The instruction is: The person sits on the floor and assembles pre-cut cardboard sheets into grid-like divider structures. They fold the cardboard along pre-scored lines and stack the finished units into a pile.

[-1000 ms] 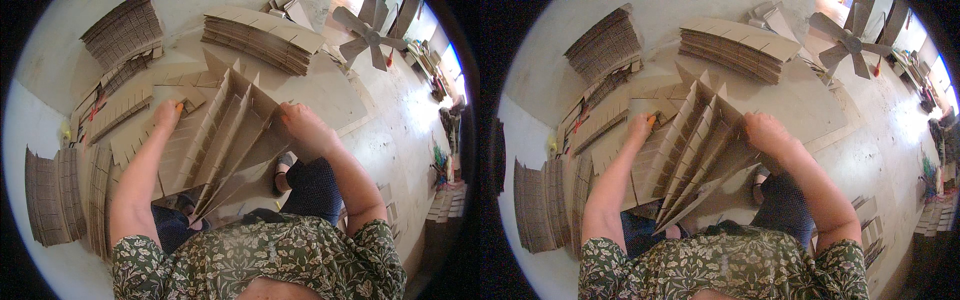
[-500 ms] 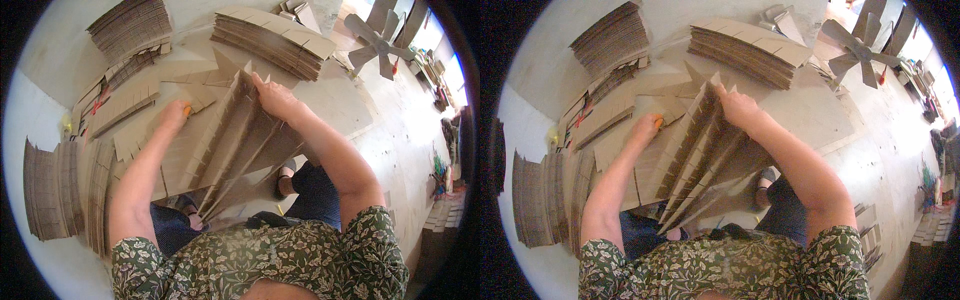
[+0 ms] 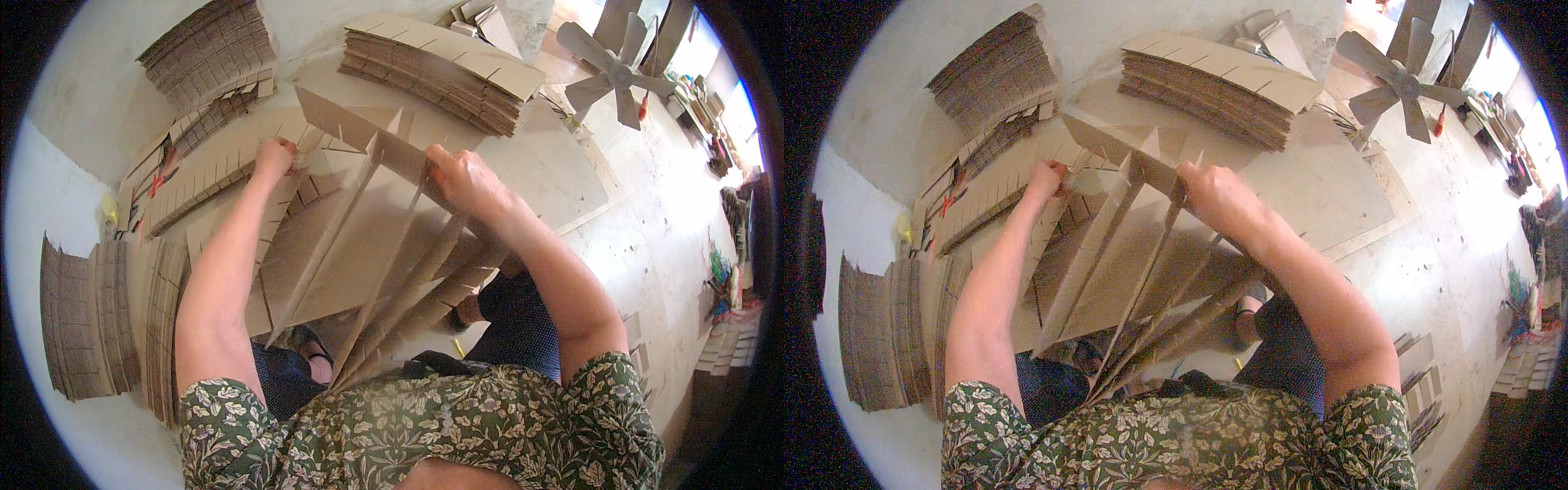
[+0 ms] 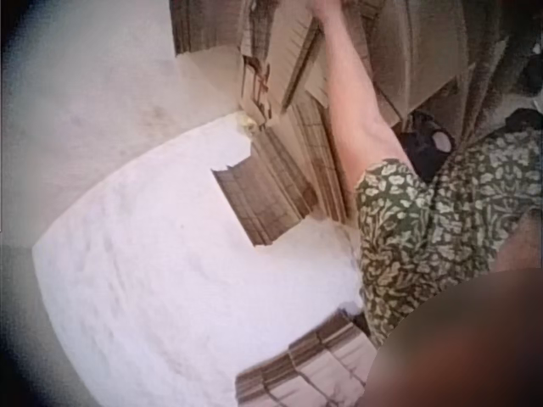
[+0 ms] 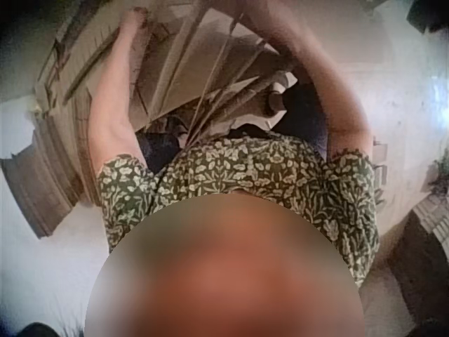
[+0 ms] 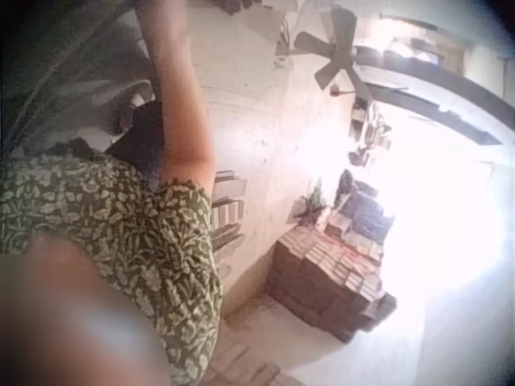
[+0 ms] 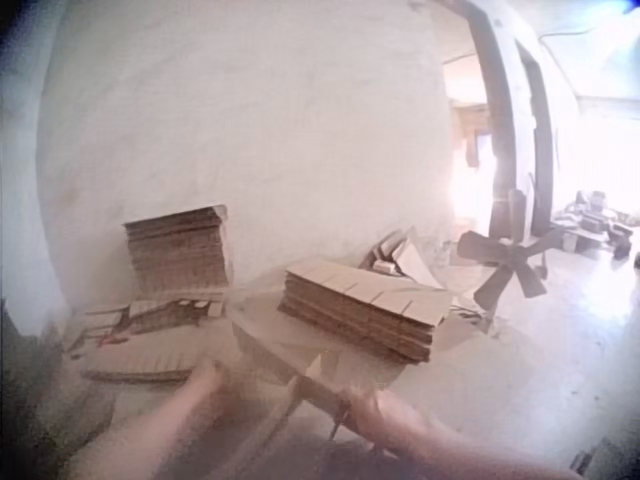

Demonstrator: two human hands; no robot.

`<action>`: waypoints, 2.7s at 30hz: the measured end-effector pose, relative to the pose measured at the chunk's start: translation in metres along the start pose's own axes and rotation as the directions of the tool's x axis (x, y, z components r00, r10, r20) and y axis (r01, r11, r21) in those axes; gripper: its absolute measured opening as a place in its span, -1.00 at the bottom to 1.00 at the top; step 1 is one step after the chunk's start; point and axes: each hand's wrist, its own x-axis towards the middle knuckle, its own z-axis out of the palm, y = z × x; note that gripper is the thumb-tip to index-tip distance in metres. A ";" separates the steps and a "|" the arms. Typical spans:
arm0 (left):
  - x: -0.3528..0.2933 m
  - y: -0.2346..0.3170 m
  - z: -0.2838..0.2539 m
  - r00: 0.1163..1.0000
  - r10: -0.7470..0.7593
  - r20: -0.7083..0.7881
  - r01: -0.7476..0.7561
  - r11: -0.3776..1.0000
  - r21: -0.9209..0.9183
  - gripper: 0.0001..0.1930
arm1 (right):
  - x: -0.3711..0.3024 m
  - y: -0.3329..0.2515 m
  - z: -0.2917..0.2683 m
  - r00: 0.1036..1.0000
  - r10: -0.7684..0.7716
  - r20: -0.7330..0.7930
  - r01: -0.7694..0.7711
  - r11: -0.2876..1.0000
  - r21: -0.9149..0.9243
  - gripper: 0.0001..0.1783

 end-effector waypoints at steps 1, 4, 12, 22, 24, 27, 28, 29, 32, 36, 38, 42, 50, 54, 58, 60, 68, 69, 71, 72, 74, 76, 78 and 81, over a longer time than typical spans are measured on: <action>0.002 0.001 0.001 0.998 -0.042 0.040 0.046 0.992 -0.118 -0.78 | -0.002 0.000 -0.001 1.000 -0.024 -0.005 0.024 1.000 0.017 -0.80; 0.001 0.011 0.007 0.983 -0.051 0.176 0.091 0.969 -0.230 -0.80 | -0.005 0.001 -0.001 0.999 -0.022 -0.024 0.022 1.000 0.001 -0.80; -0.005 -0.009 0.006 0.914 -0.129 0.385 0.278 0.889 -0.364 -0.76 | 0.000 0.003 0.004 0.997 -0.028 -0.067 0.032 0.998 0.051 -0.81; -0.009 -0.009 0.002 0.879 -0.155 0.451 0.398 0.759 -0.515 -0.82 | 0.000 -0.006 0.002 0.998 -0.015 -0.055 0.018 0.999 0.050 -0.81; -0.008 -0.014 0.005 0.883 -0.157 0.442 0.407 0.725 -0.556 -0.82 | 0.000 -0.004 0.004 0.999 -0.020 -0.047 0.023 0.998 0.056 -0.80; -0.009 -0.015 0.008 0.886 -0.131 0.445 0.397 0.711 -0.581 -0.82 | 0.003 -0.004 0.006 1.000 0.017 -0.018 -0.016 0.998 0.056 -0.85; -0.012 -0.014 0.009 0.884 -0.120 0.453 0.395 0.709 -0.584 -0.81 | 0.005 -0.005 0.006 0.999 0.037 -0.006 -0.037 0.998 0.054 -0.87; -0.014 -0.012 0.009 0.881 -0.108 0.460 0.393 0.708 -0.587 -0.81 | 0.005 -0.005 0.006 1.000 0.028 -0.011 -0.027 0.998 0.054 -0.87; -0.013 -0.018 0.011 0.915 -0.015 0.404 0.255 0.797 -0.548 -0.79 | 0.007 -0.008 0.006 1.000 0.019 -0.018 -0.018 0.998 0.052 -0.86; -0.001 -0.034 0.020 0.926 0.035 0.375 0.246 0.699 -0.671 -0.78 | 0.007 -0.013 0.006 0.999 0.021 -0.027 -0.020 0.999 0.051 -0.83; -0.014 -0.014 0.021 0.927 -0.002 0.376 0.281 0.668 -0.689 -0.79 | 0.007 -0.011 0.006 0.999 0.033 -0.020 -0.032 0.998 0.047 -0.84; -0.029 0.002 0.019 0.972 0.089 0.217 0.031 0.868 -0.496 -0.78 | 0.010 -0.010 0.009 0.999 0.013 -0.033 -0.011 0.999 0.045 -0.86; -0.032 0.005 0.023 0.923 0.364 0.126 -0.369 0.930 0.014 -0.78 | 0.013 -0.008 0.011 1.000 -0.007 -0.025 0.008 0.999 0.050 -0.87; -0.046 0.019 0.015 0.874 0.396 0.280 -0.368 0.918 -0.151 -0.79 | 0.014 -0.012 0.010 0.999 0.035 0.010 -0.036 0.998 0.050 -0.86; -0.045 0.011 0.008 0.887 0.315 0.338 -0.213 0.928 -0.306 -0.73 | 0.015 -0.011 0.014 0.999 0.029 0.036 -0.030 0.998 0.050 -0.84; -0.048 0.013 0.002 0.904 0.269 0.331 -0.149 0.926 -0.347 -0.65 | 0.021 -0.004 0.021 0.996 0.019 0.091 -0.019 1.000 0.004 -0.82; -0.050 -0.065 -0.036 0.947 0.095 0.307 -0.254 0.807 0.533 -0.05 | 0.051 0.021 0.033 0.998 0.008 0.061 0.000 0.991 -0.131 -0.74; -0.055 -0.067 -0.039 0.950 0.084 0.300 -0.263 0.733 0.627 0.01 | 0.053 0.024 0.033 0.997 0.029 0.072 -0.019 0.991 -0.136 -0.74; -0.058 -0.066 -0.040 0.965 -0.025 0.262 -0.162 0.730 0.664 0.08 | 0.057 0.027 0.031 0.993 0.074 0.091 -0.061 0.987 -0.146 -0.74; -0.060 -0.058 -0.040 0.966 -0.077 0.245 -0.115 0.725 0.679 0.11 | 0.058 0.029 0.029 0.994 0.068 0.083 -0.057 0.990 -0.131 -0.74; -0.064 -0.035 -0.043 0.956 -0.114 0.269 -0.127 0.667 0.734 0.05 | 0.058 0.032 0.024 0.996 0.056 0.071 -0.048 0.994 -0.102 -0.74; -0.060 -0.032 -0.048 0.948 -0.109 0.299 -0.147 0.684 0.715 -0.01 | 0.060 0.038 0.026 0.998 0.025 0.058 -0.019 0.995 -0.099 -0.74; -0.055 -0.039 -0.051 0.939 -0.056 0.338 -0.174 0.772 0.612 -0.09 | 0.061 0.038 0.028 0.999 0.018 0.042 -0.014 0.996 -0.084 -0.74; -0.049 -0.030 -0.063 0.925 -0.103 0.367 -0.075 0.895 0.439 -0.24 | 0.058 0.036 0.026 0.998 0.049 0.048 -0.044 0.995 -0.087 -0.73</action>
